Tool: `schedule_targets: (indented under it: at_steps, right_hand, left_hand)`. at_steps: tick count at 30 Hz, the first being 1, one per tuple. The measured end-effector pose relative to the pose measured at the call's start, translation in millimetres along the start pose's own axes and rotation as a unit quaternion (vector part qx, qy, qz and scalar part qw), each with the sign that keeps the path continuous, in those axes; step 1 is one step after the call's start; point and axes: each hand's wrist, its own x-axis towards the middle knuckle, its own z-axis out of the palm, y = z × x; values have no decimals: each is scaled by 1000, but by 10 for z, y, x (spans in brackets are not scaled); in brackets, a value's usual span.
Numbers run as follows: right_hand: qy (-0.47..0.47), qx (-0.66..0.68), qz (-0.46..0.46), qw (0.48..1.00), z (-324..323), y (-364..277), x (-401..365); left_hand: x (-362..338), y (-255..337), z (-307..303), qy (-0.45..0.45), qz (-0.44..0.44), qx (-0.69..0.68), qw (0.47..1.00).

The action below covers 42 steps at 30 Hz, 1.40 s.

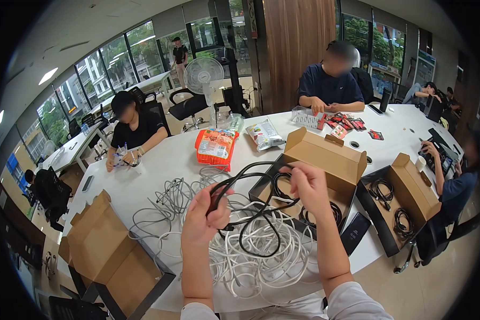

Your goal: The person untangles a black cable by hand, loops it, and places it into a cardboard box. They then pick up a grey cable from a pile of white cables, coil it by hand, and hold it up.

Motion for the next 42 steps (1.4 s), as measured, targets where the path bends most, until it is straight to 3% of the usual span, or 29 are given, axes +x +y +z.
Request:
schedule_targets:
  at_steps: [2, 5, 6, 11, 12, 15, 16, 19, 20, 23, 24, 27, 31, 36, 42]
  right_hand:
    - [-58, -14, 42, 997, 79, -70, -14]
    - [-102, -23, -13, 994, 181, 156, 1]
    - [-119, 26, 21, 992, 223, 72, -19]
    - [-152, 142, -7, 978, 216, 104, -1]
    - [-154, 150, -21, 977, 203, 89, 2]
    - [-56, 312, 58, 947, 215, 22, -31]
    - [-63, 327, 61, 941, 167, 33, -11]
    - [-106, 363, 80, 922, 86, 80, 19]
    - [-102, 357, 82, 925, 101, 84, 7]
    - [-117, 251, 83, 957, 148, 4, -46]
    - [-133, 218, 54, 965, 167, 23, -59]
    - [-94, 133, -6, 987, 264, 47, -88]
    - [-74, 123, -33, 989, 225, 85, -61]
    - [-71, 165, 9, 984, 227, 20, -67]
    - [-36, 134, -13, 990, 304, 76, -64]
  left_hand:
    - [-12, -1, -40, -11, 5, -28, 1000]
    - [2, -60, -102, -36, 12, -109, 993]
    - [19, -53, -87, -28, 22, -109, 993]
    - [105, -138, -99, 74, 45, -144, 986]
    - [136, -134, -97, 43, 31, -149, 987]
    - [178, -207, 46, 52, 54, 90, 993]
    - [149, -175, -28, -17, 16, 69, 997]
    - [121, -28, 68, -74, -82, 205, 973]
    - [123, -35, 84, -82, -54, 216, 971]
    - [91, -41, 22, -61, -79, 56, 993]
    - [62, -86, 17, -35, -71, 94, 992]
    - [119, -135, -205, -111, -197, -69, 972]
    - [114, -183, -86, -106, -150, -84, 979]
    - [122, -136, 45, -43, -145, -37, 988]
    - [95, -138, -40, -3, -135, 5, 991]
